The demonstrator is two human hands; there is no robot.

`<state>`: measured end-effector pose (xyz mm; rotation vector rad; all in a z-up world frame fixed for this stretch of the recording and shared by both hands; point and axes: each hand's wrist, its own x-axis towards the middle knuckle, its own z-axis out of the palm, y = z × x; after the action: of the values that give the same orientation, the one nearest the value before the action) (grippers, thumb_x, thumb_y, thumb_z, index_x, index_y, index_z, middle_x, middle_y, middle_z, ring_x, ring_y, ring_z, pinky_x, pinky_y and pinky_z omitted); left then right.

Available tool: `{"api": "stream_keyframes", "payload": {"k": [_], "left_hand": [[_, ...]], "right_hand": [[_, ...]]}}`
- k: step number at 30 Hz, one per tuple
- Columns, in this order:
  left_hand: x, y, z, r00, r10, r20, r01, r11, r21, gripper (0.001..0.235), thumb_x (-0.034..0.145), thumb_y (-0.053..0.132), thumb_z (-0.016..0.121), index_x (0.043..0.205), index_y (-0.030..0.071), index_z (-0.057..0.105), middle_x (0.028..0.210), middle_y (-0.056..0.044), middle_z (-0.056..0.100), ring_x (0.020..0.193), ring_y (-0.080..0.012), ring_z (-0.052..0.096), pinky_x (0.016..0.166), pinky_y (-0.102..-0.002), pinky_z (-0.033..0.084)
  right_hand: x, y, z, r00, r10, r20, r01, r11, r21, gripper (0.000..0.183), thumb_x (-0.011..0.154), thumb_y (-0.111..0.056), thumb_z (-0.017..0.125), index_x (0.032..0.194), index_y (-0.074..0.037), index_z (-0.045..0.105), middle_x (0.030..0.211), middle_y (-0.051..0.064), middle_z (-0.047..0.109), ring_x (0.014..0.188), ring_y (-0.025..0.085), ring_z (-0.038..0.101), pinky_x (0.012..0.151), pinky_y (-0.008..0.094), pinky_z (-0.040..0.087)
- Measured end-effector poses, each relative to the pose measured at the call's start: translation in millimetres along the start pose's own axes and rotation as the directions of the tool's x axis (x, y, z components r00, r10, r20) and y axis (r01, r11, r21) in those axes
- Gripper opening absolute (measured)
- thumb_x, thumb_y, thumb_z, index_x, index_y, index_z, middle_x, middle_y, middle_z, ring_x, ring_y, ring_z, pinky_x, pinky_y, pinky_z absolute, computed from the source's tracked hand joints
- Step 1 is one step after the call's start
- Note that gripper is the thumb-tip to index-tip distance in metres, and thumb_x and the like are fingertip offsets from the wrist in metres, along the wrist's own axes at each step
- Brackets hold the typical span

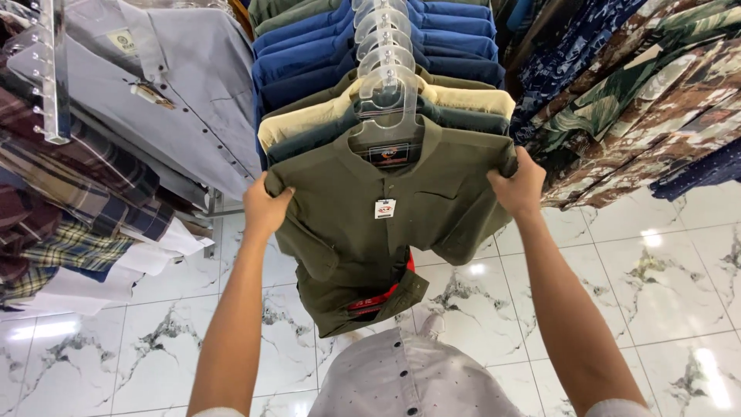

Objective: Picking up a shirt on a hanger from a rack, inspecting it, and hanging it back up.

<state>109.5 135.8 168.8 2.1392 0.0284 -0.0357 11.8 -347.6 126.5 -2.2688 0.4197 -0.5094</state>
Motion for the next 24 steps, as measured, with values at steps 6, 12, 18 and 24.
{"api": "stream_keyframes", "payload": {"k": [6,12,18,24], "left_hand": [[13,-38,14,0.999,-0.040,-0.029,0.040,0.999,0.002,0.021,0.102,0.014,0.069,0.118,0.001,0.071,0.105,-0.020,0.073,0.101,-0.0380,0.070,0.084,-0.055,0.059],[-16,-36,9,0.968,-0.207,0.139,0.199,0.978,0.067,0.057,0.092,0.020,0.079,0.140,-0.003,0.059,0.133,-0.026,0.065,0.124,-0.0450,0.062,0.098,-0.060,0.056],[-37,-79,13,0.946,-0.273,0.174,0.252,0.959,0.132,0.055,0.095,0.023,0.075,0.138,-0.009,0.060,0.131,-0.031,0.065,0.122,-0.0488,0.062,0.097,-0.062,0.057],[-40,-79,8,0.974,-0.220,0.062,0.212,0.971,0.107,0.045,0.108,0.020,0.060,0.140,-0.011,0.054,0.133,-0.031,0.061,0.126,-0.0488,0.059,0.100,-0.063,0.056]], "right_hand": [[5,49,27,0.995,0.096,-0.018,-0.097,0.995,-0.023,0.021,0.102,-0.008,0.069,0.083,-0.004,0.063,0.068,0.014,0.061,0.065,0.030,0.065,0.055,0.049,0.045],[-27,0,4,0.955,0.276,0.110,-0.286,0.955,0.083,0.038,0.090,-0.020,0.082,0.123,-0.006,0.071,0.114,0.024,0.071,0.111,0.050,0.066,0.095,0.069,0.053],[-56,60,25,0.937,0.322,0.136,-0.332,0.941,0.059,0.026,0.098,-0.021,0.078,0.118,-0.005,0.073,0.108,0.020,0.073,0.108,0.048,0.067,0.096,0.065,0.054],[-69,84,33,0.947,0.275,0.164,-0.280,0.960,0.006,0.025,0.096,-0.023,0.080,0.100,0.000,0.075,0.086,0.027,0.071,0.094,0.053,0.070,0.077,0.061,0.051]]}}
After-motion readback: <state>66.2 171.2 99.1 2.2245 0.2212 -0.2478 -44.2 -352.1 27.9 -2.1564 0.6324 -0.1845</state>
